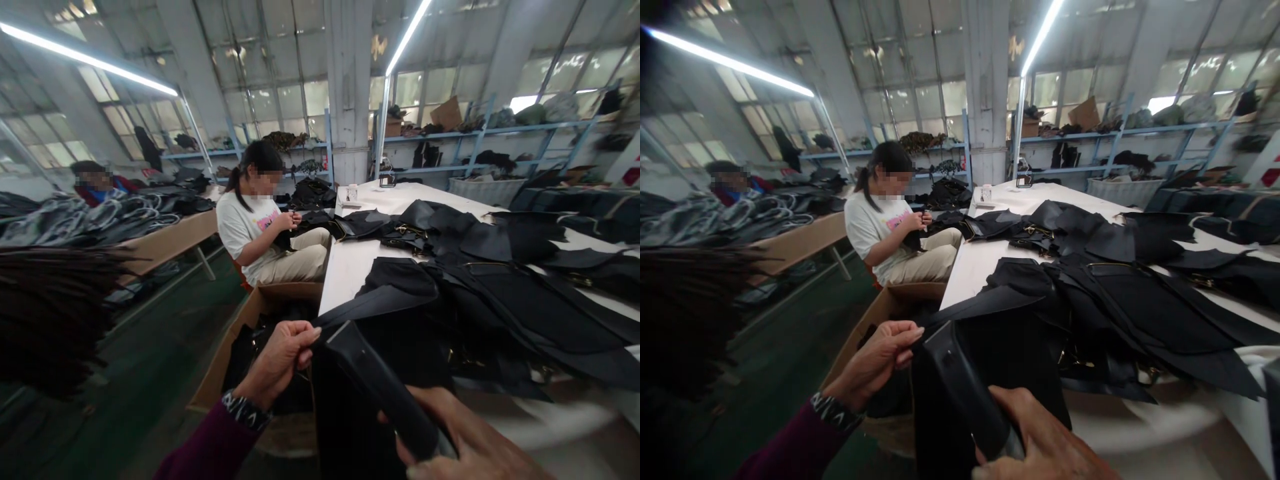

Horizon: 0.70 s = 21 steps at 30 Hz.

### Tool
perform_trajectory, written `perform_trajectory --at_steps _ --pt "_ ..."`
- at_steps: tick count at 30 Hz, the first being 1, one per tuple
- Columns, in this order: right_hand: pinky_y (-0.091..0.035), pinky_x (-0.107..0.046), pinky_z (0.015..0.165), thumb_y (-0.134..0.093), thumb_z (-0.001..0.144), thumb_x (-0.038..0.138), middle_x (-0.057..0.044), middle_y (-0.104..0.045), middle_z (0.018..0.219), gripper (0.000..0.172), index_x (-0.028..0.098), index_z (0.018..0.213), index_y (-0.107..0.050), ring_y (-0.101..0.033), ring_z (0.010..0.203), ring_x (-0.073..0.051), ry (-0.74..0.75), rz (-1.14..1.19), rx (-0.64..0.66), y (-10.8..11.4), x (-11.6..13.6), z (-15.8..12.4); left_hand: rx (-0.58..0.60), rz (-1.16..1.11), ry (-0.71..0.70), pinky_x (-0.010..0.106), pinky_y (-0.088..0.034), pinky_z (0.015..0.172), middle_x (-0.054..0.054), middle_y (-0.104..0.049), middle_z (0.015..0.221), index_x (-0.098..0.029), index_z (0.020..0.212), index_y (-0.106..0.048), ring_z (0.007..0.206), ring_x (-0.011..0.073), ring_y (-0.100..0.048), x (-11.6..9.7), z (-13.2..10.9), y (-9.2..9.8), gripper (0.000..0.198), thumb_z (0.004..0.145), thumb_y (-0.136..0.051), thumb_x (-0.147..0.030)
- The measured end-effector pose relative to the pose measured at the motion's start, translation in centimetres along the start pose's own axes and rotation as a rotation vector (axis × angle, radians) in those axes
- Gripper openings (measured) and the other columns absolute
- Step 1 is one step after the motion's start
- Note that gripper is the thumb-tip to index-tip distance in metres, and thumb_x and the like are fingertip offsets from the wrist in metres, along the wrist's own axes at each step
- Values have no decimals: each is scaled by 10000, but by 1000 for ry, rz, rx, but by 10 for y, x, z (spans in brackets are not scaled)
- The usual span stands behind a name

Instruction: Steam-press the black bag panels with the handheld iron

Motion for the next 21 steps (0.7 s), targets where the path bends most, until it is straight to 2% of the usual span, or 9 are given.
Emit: perform_trajectory --at_steps 3,6,8,10,11,13,15,18,21 --pt "-468 -279 662 -703 677 284 -7 -603 904 494 189 1145 -575 -596 774 -180 52 78 9 -10 16 6 48 -107 57 171 -142 405 -99 -329 392 -161 553 -437 367 17 -212 15 -9 -6 355 718 -684 -355" --pt "-450 -238 528 -672 722 266 8 -572 865 473 160 1159 -524 -544 570 -99 77 181 58 -19 28 12 57 -165 111 167 -116 396 -108 -300 420 -164 552 -426 378 14 -175 33 -13 -5 379 679 -719 -367" --pt "-428 -220 476 -664 718 265 13 -565 824 456 145 1136 -528 -516 520 -84 73 193 31 -17 29 12 17 -147 90 170 -119 398 -109 -279 423 -167 536 -420 381 19 -169 39 -14 3 399 680 -712 -397" --pt "-435 -222 501 -686 688 271 1 -587 819 478 144 1129 -553 -547 579 -111 61 130 -43 -7 25 4 -62 -14 0 179 -154 402 -90 -317 427 -162 536 -469 383 33 -213 40 -16 13 379 701 -686 -426" --pt "-446 -230 531 -693 671 276 -8 -600 826 486 146 1124 -571 -564 629 -131 54 82 -98 0 21 -3 -107 89 -77 185 -204 412 -65 -388 449 -160 547 -511 396 48 -279 36 -19 18 356 714 -670 -431" --pt "-467 -253 585 -684 649 305 -22 -620 841 502 164 1122 -595 -583 696 -165 14 37 -202 16 12 -21 -188 292 -265 209 -333 490 -2 -556 573 -170 561 -571 504 107 -462 28 -27 22 308 740 -642 -410" --pt "-485 -272 577 -669 633 368 -21 -630 832 507 202 1109 -612 -590 669 -184 -62 83 -323 34 -2 -43 -222 416 -418 226 -403 610 27 -641 707 -189 561 -588 656 163 -567 26 -36 19 266 759 -621 -364" --pt "-479 -274 493 -675 627 436 -15 -637 798 524 242 1109 -610 -584 570 -187 -186 144 -492 57 -22 -70 -226 457 -465 218 -419 663 22 -656 736 -210 586 -603 697 171 -599 40 -38 15 217 773 -607 -321" --pt "-440 -254 438 -654 679 458 -18 -620 705 517 201 1123 -593 -584 537 -181 -214 155 -590 69 -35 -82 -206 461 -462 213 -429 662 20 -665 742 -224 604 -622 690 173 -610 52 -35 10 191 769 -610 -320"
Point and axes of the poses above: each hand's wrist, its own z-axis towards the middle knuckle, its own y-axis out of the back of the hand, x = y × z, the point moved 10 cm from there along z, towards the middle knuckle
